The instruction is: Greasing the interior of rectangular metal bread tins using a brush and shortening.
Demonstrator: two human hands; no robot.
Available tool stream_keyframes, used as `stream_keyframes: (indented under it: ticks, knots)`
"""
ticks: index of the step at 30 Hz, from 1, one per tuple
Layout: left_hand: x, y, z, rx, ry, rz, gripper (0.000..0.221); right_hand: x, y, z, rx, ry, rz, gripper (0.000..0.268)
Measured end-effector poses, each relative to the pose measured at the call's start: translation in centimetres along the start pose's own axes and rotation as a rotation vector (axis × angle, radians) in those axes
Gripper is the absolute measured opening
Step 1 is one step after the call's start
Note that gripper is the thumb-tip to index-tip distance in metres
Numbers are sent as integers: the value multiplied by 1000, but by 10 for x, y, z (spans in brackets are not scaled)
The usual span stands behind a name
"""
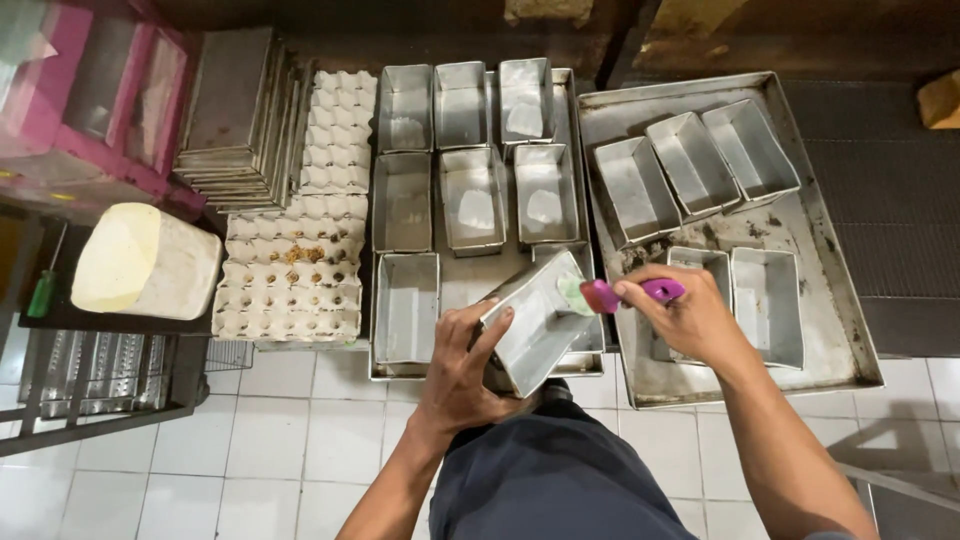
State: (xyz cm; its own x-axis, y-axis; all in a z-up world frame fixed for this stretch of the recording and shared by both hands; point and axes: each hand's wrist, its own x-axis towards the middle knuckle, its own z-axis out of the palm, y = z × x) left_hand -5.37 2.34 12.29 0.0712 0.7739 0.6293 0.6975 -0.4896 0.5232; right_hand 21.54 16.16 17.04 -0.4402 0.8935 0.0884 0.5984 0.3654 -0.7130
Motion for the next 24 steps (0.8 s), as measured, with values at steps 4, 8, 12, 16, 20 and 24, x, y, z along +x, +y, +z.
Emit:
stream_keyframes:
  ticks: [4, 8, 12, 16, 20, 24]
  knots:
    - [-11, -15, -1, -45, -2, 56, 104, 4, -2, 1, 3, -111, 35, 19]
    - [-7, -25, -10, -85, -46, 187, 96, 6, 32, 3, 311, -295, -12, 18]
    - [1, -32, -16, -71, -79, 352, 83, 1, 26, -2, 485, -428, -58, 17]
    - [-3, -35, -13, -37, -134, 381, 72, -7, 56, -19, 317, -437, 141, 18]
    - [2, -22, -7, -25, -69, 429, 67, -11, 51, -14, 358, -333, 110, 22]
    - [6, -27, -8, -35, -68, 463, 64, -28, 33, -10, 461, -332, 24, 23]
